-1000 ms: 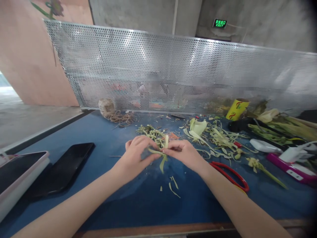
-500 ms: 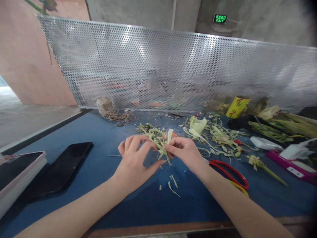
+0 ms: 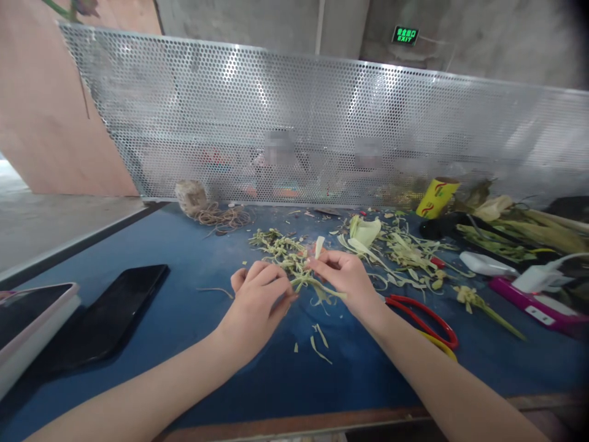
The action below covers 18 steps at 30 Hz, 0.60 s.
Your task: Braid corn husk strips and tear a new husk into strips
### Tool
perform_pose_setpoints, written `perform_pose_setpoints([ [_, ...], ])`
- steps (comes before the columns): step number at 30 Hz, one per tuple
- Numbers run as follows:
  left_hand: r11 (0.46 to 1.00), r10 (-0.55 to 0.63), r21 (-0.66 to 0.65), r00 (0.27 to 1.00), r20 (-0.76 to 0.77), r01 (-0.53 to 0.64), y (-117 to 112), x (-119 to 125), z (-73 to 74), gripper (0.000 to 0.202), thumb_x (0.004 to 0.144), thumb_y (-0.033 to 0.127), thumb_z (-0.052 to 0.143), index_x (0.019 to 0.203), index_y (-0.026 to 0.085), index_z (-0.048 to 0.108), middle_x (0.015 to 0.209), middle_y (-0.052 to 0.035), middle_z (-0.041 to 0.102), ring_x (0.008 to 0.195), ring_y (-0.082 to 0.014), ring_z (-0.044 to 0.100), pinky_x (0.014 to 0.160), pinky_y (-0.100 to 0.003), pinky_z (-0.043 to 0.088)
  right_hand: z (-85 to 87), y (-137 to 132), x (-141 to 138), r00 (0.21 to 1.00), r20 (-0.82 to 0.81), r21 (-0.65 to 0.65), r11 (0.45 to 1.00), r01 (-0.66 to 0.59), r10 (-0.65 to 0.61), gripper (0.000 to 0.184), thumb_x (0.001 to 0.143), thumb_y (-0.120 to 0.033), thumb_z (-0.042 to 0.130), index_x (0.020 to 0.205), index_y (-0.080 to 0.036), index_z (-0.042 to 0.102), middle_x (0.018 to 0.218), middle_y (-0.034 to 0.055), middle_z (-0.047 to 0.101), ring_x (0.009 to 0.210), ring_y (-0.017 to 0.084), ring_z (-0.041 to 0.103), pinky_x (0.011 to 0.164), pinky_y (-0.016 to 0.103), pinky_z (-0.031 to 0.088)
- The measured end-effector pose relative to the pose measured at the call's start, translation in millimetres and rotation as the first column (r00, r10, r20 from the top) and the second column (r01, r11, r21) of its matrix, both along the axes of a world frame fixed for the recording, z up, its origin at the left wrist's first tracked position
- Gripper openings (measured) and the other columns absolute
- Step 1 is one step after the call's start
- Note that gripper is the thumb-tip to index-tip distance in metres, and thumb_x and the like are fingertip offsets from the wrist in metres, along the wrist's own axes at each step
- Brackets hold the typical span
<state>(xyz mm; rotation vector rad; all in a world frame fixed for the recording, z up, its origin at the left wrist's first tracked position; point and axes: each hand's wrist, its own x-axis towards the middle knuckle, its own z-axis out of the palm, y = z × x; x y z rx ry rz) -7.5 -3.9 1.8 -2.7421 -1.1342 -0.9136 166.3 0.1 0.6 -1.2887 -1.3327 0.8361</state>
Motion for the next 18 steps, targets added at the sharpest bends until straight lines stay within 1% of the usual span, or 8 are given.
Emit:
perform_pose_setpoints([
  [2, 0.999, -0.024, -0.022, 1.000, 0.015, 0.024, -1, -2, 0.7, 0.016, 0.082, 0.022, 0.050, 0.067, 0.020, 0.053, 0.077, 0.0010, 0.057, 0.080, -0.0158, 0.048, 0.073, -0.033, 0.027, -2.0, 2, 1, 0.999, -0.039, -0.018, 1.000, -0.013, 0.012, 0.031, 0.061, -0.044, 0.065, 0.051, -0.017, 0.052, 0.045, -0.0037, 0.044, 0.042, 0.007, 0.037, 0.042, 0.022, 0.029],
  [4, 0.998, -0.051, -0.043, 0.998, 0.036, 0.053, -1, -5, 3.3, 0.015, 0.083, 0.025, 0.047, 0.071, 0.021, 0.054, 0.080, 0.0005, 0.057, 0.083, -0.0164, 0.049, 0.075, -0.033, 0.028, -3.2, 2, 2, 0.994, -0.078, -0.005, 0.997, -0.071, 0.070, 0.029, 0.062, -0.044, 0.064, 0.056, -0.017, 0.054, 0.047, -0.0034, 0.046, 0.044, 0.008, 0.040, 0.043, 0.022, 0.031],
  [6, 0.999, -0.029, -0.040, 0.995, 0.092, 0.033, -1, -9, 6.9, 0.012, 0.085, 0.025, 0.042, 0.084, 0.021, 0.053, 0.087, -0.0020, 0.057, 0.088, -0.0179, 0.049, 0.077, -0.033, 0.029, -2.9, 1, 2, 0.981, -0.086, 0.029, 0.985, -0.171, 0.173, 0.027, 0.066, -0.043, 0.063, 0.063, -0.017, 0.059, 0.051, -0.0024, 0.050, 0.047, 0.009, 0.044, 0.046, 0.022, 0.034],
  [8, 1.000, 0.013, -0.027, 0.992, 0.128, -0.010, 1, -11, 10.1, 0.019, 0.086, 0.027, 0.040, 0.102, 0.020, 0.048, 0.101, -0.0057, 0.057, 0.097, -0.0202, 0.046, 0.080, -0.034, 0.030, -1.3, -1, 2, 0.961, -0.074, 0.057, 0.963, -0.264, 0.268, 0.024, 0.068, -0.041, 0.062, 0.070, -0.017, 0.063, 0.056, -0.0014, 0.053, 0.051, 0.009, 0.046, 0.049, 0.022, 0.036],
  [10, 1.000, 0.019, -0.023, 0.995, 0.097, -0.017, 3, -12, 11.5, 0.025, 0.085, 0.029, 0.044, 0.109, 0.022, 0.047, 0.107, -0.0054, 0.057, 0.101, -0.0214, 0.045, 0.082, -0.035, 0.029, 0.7, -4, 2, 0.948, -0.066, 0.066, 0.949, -0.307, 0.312, 0.023, 0.069, -0.040, 0.062, 0.074, -0.018, 0.066, 0.058, -0.0012, 0.055, 0.053, 0.009, 0.047, 0.051, 0.022, 0.037],
  [14, 0.996, -0.069, -0.055, 0.998, 0.000, 0.069, 6, -10, 9.3, 0.012, 0.083, 0.028, 0.048, 0.084, 0.026, 0.060, 0.083, 0.0026, 0.067, 0.092, -0.0193, 0.051, 0.081, -0.035, 0.025, 2.8, -6, 3, 0.953, -0.034, 0.046, 0.953, -0.300, 0.302, 0.023, 0.070, -0.040, 0.061, 0.076, -0.018, 0.066, 0.060, -0.0008, 0.054, 0.055, 0.010, 0.048, 0.053, 0.023, 0.038],
  [16, 0.997, -0.068, -0.041, 0.998, 0.005, 0.068, 7, -10, 8.3, 0.015, 0.084, 0.026, 0.048, 0.077, 0.025, 0.061, 0.076, 0.0039, 0.067, 0.087, -0.0182, 0.053, 0.079, -0.036, 0.023, 3.1, -6, 3, 0.945, -0.024, 0.033, 0.945, -0.325, 0.326, 0.024, 0.071, -0.040, 0.061, 0.082, -0.019, 0.063, 0.066, -0.0004, 0.056, 0.060, 0.011, 0.050, 0.057, 0.024, 0.041],
  [18, 0.999, -0.027, -0.017, 0.999, 0.029, 0.027, 9, -12, 8.4, 0.016, 0.084, 0.025, 0.047, 0.076, 0.025, 0.061, 0.076, 0.0036, 0.067, 0.086, -0.0180, 0.054, 0.078, -0.036, 0.023, 3.0, -7, 4, 0.925, -0.001, 0.032, 0.924, -0.380, 0.380, 0.025, 0.069, -0.037, 0.063, 0.088, -0.021, 0.057, 0.076, -0.0002, 0.056, 0.067, 0.011, 0.052, 0.063, 0.024, 0.043],
])
